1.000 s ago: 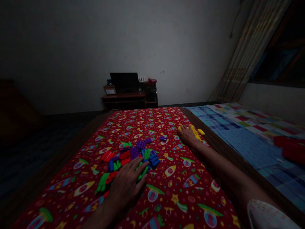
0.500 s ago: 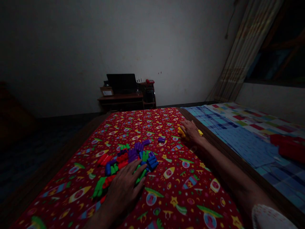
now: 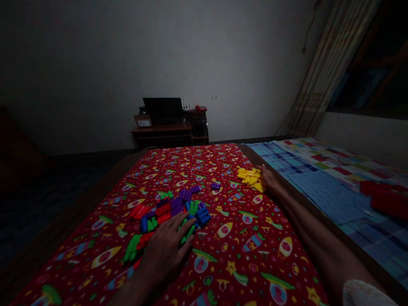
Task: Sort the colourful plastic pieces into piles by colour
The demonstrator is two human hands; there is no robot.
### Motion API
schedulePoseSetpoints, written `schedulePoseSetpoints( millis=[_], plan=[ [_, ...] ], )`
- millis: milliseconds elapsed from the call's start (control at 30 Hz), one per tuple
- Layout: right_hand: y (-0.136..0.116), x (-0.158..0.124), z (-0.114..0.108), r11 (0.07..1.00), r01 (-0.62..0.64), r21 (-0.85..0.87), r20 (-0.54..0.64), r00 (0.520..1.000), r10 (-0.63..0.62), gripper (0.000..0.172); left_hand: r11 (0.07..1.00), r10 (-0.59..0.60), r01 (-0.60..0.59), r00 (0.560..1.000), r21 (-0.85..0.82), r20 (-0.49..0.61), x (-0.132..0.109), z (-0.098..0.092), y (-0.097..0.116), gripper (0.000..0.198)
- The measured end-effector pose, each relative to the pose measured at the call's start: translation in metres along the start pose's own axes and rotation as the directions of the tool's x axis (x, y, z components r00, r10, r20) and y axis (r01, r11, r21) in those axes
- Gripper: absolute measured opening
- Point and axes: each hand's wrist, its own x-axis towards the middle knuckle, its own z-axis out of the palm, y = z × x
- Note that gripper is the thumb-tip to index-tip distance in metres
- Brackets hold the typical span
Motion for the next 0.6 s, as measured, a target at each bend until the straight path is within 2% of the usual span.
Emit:
schedulePoseSetpoints(
  millis=[167,367,533,600],
  plan=[
    [-0.009,0.008,0.009,1.0,0.0,0.024,0.023,1.0,-0.001,0.091,1.0,-0.013,0.014,1.0,-0.012,0.011,-0.001,0.001,0.0,0.037],
    [-0.001,0.019,0.011,0.999,0.027,0.029,-0.158,0.987,-0.022,0.09,1.0,-0.013,0.013,1.0,-0.027,-0.01,0.0,0.0,0.001,0.035],
    [0.0,0.022,0.014,0.994,0.045,-0.102,0.02,0.999,-0.043,0.093,1.0,-0.007,0.007,1.0,-0.022,-0.003,-0.001,0.0,0.001,0.035],
    [-0.002,0.022,0.015,0.983,0.069,-0.173,0.048,0.997,-0.062,0.095,1.0,-0.007,0.007,1.0,-0.017,-0.001,0.0,-0.001,0.002,0.035]
  ],
)
